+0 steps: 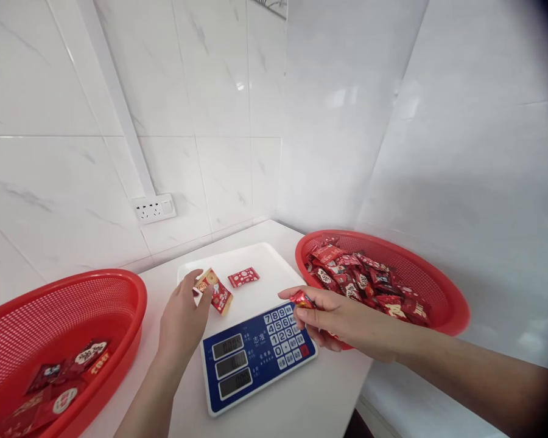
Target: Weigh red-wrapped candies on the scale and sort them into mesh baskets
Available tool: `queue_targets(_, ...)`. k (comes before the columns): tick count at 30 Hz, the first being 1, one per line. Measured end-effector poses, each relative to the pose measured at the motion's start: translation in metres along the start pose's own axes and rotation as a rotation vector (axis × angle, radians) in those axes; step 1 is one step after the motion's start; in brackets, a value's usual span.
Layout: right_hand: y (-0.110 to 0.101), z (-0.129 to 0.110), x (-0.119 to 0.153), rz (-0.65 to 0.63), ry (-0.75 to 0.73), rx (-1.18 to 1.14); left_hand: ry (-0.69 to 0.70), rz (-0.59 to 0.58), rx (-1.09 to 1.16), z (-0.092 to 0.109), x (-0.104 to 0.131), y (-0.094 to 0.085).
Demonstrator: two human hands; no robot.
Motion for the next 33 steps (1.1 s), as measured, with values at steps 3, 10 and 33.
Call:
queue_targets(3, 0.005, -0.005, 0.002, -0.04, 0.003, 0.058, 0.182, 0.151, -0.067, 0.011, 0.007, -0.004)
queue_targets(10, 0.022, -0.019, 0.007, -0.136, -0.034, 0.098, 0.342, -0.231, 0.373, 0.055, 0.056, 0.002)
queue_targets(33, 0.022, -0.035, 0.02, -0.035, -0.157, 0.401, -0.004, -0.672, 0.944, 0.066, 0.082, 0.004)
Point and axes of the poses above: each hand's wrist, its own x-axis away from the middle knuckle, its own y-axis out of the palm, z = x × y, the point moved 5 cm from there along -x, towards the middle knuckle, and after that the axes turned 7 degrees about -y, right-handed, at the moved point
